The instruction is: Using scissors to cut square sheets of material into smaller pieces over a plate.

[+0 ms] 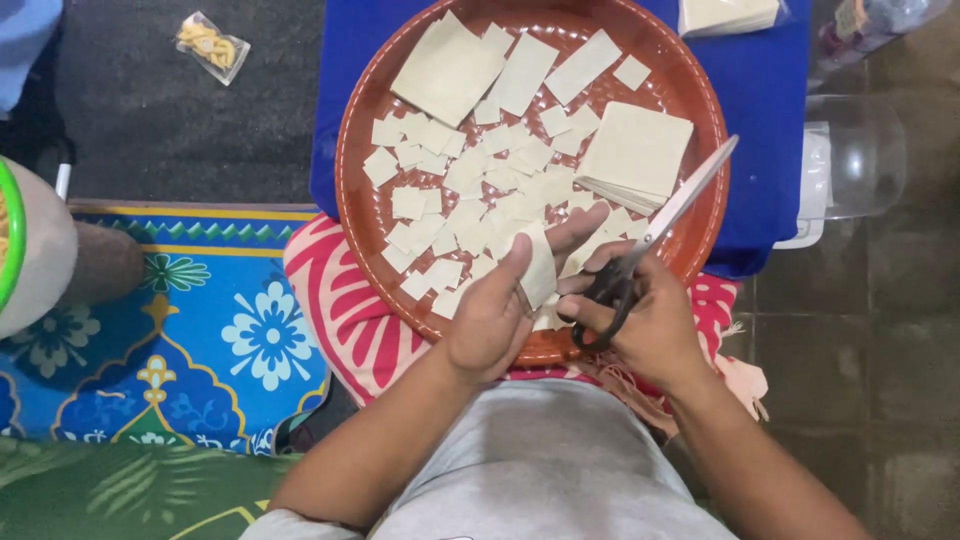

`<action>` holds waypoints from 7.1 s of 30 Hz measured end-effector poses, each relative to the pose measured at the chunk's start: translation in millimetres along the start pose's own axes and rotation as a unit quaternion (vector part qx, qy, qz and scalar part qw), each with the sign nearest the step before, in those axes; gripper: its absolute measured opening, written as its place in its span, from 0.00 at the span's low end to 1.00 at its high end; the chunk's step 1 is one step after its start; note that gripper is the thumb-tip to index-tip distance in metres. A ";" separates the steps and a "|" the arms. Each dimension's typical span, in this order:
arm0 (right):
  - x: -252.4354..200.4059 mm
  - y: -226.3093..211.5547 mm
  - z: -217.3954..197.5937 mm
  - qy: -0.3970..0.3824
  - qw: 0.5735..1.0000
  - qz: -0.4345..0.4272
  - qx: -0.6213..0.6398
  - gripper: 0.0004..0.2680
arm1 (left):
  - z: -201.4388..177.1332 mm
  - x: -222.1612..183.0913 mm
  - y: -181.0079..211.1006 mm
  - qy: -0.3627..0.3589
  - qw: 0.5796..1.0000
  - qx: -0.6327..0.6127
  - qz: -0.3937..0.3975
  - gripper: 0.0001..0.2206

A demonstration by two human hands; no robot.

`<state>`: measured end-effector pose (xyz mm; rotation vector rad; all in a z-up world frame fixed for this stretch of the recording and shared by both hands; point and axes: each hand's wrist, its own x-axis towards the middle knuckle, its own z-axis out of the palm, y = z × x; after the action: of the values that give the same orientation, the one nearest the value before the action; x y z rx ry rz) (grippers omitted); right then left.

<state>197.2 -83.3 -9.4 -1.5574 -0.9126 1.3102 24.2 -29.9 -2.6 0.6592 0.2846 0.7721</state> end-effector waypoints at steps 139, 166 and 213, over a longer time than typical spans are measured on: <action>-44.6 27.4 -64.4 -0.284 0.949 -0.091 0.105 0.21 | 17.0 -9.2 52.4 0.033 0.980 0.183 -0.073 0.22; -41.2 45.1 -55.1 -0.202 0.972 -0.117 0.002 0.21 | 3.6 -10.4 38.7 0.002 0.998 0.052 -0.022 0.25; -42.4 55.3 -27.3 -0.169 0.977 -0.076 -0.101 0.20 | -15.4 -24.3 -21.9 0.115 0.982 -0.144 0.033 0.21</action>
<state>216.5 -146.0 -45.5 -1.4022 -1.3881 1.4303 12.2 -52.2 -28.4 0.3063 0.3549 0.9342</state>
